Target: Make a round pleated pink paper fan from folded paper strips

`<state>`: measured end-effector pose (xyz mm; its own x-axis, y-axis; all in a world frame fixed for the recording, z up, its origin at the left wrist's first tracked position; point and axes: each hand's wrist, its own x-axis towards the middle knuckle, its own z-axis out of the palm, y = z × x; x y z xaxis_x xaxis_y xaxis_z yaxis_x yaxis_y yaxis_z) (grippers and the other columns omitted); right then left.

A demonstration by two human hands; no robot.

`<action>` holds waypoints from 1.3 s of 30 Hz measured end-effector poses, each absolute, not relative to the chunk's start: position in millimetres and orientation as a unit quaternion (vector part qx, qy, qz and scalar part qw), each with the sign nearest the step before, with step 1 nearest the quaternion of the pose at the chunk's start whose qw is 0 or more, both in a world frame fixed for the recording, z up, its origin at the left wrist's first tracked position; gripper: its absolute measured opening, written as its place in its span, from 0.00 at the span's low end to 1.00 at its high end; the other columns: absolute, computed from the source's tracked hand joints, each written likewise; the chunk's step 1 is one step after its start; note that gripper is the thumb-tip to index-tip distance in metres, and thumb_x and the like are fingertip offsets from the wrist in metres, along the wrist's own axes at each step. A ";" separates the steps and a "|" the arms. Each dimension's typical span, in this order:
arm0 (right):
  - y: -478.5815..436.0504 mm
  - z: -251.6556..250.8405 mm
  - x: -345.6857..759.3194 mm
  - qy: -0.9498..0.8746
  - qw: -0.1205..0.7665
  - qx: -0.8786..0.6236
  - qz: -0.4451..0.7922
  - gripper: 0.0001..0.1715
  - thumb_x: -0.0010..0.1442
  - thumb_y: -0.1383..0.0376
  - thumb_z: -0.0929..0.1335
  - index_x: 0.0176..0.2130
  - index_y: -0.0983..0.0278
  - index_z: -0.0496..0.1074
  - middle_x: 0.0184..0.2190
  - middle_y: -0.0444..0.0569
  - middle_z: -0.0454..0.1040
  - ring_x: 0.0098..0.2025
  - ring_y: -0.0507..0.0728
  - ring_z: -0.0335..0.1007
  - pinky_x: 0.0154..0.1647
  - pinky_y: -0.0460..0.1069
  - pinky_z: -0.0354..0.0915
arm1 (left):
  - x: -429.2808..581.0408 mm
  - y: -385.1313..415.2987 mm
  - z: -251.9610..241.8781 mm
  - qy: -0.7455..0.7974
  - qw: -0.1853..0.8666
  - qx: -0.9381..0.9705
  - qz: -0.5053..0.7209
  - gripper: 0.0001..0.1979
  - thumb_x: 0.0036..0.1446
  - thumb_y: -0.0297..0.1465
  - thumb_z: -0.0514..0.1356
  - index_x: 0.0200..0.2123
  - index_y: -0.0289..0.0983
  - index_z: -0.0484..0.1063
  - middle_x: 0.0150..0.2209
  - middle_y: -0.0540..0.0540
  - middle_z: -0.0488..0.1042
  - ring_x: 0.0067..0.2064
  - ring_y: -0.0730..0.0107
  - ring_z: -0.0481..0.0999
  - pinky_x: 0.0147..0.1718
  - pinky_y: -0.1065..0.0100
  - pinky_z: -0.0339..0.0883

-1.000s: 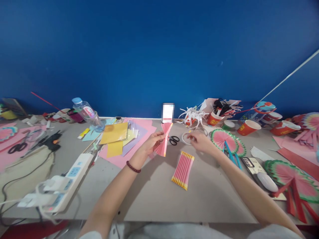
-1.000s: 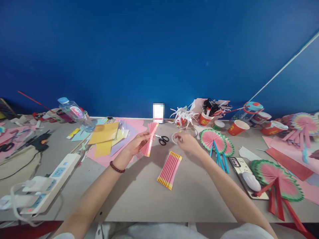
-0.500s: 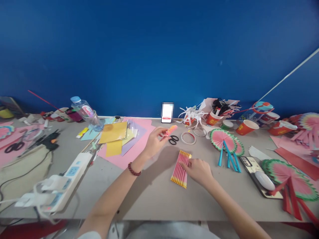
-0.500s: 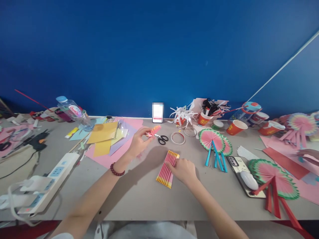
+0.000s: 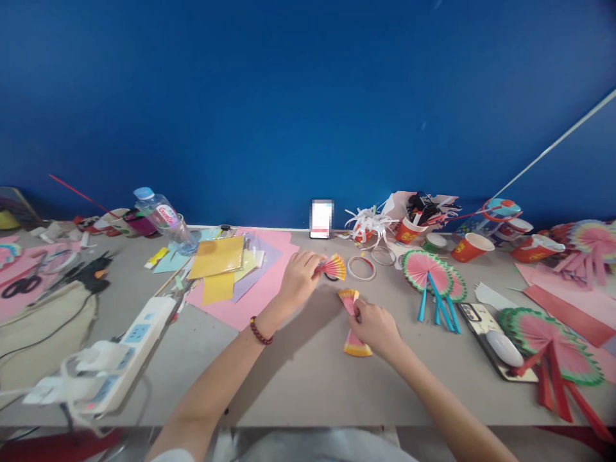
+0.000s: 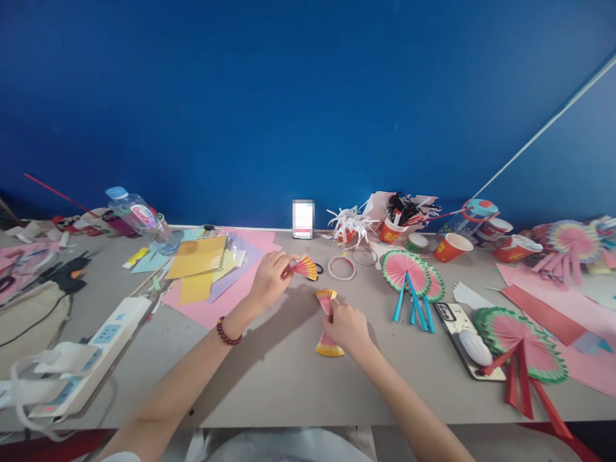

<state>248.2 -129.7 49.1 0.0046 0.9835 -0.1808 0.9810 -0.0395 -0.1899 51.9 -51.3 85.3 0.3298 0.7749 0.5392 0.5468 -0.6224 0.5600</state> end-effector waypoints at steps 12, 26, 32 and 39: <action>-115.6 75.6 272.5 -0.568 0.259 -0.572 0.532 0.07 0.54 0.62 0.63 0.33 0.63 0.65 0.27 0.46 0.76 0.25 0.52 0.67 0.27 0.45 0.58 | 45.0 -34.7 70.7 0.473 0.480 0.640 0.370 0.04 0.47 0.28 0.56 0.30 0.36 0.67 0.28 0.49 0.69 0.28 0.70 0.69 0.28 0.70 0.60; -82.7 113.5 273.8 -0.558 0.409 -0.489 0.531 0.14 0.49 0.59 0.68 0.36 0.63 0.67 0.32 0.48 0.76 0.33 0.55 0.72 0.36 0.49 0.65 | 35.1 -33.9 79.6 0.387 0.663 0.578 0.279 0.16 0.53 0.42 0.58 0.39 0.36 0.71 0.38 0.42 0.73 0.34 0.69 0.71 0.31 0.70 0.63; -60.9 139.3 273.5 -0.664 0.466 -0.537 0.231 0.09 0.53 0.62 0.65 0.36 0.62 0.70 0.37 0.50 0.75 0.39 0.57 0.70 0.41 0.52 0.64 | 39.4 -39.9 84.7 0.322 0.697 0.591 0.248 0.26 0.53 0.38 0.61 0.54 0.37 0.63 0.42 0.39 0.74 0.33 0.70 0.73 0.34 0.68 0.64; -55.4 140.9 253.8 -0.733 0.483 -0.478 0.028 0.09 0.57 0.67 0.62 0.36 0.59 0.72 0.45 0.52 0.68 0.49 0.60 0.65 0.48 0.55 0.63 | 47.4 -41.3 70.3 0.354 0.658 0.595 0.295 0.27 0.50 0.36 0.63 0.53 0.43 0.61 0.41 0.44 0.73 0.38 0.67 0.74 0.36 0.68 0.65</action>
<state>253.8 -55.4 140.9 -0.0765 0.7280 0.6813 0.6730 0.5418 -0.5035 47.4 -41.3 70.3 0.5742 0.8106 -0.1151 0.0325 0.1179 0.9925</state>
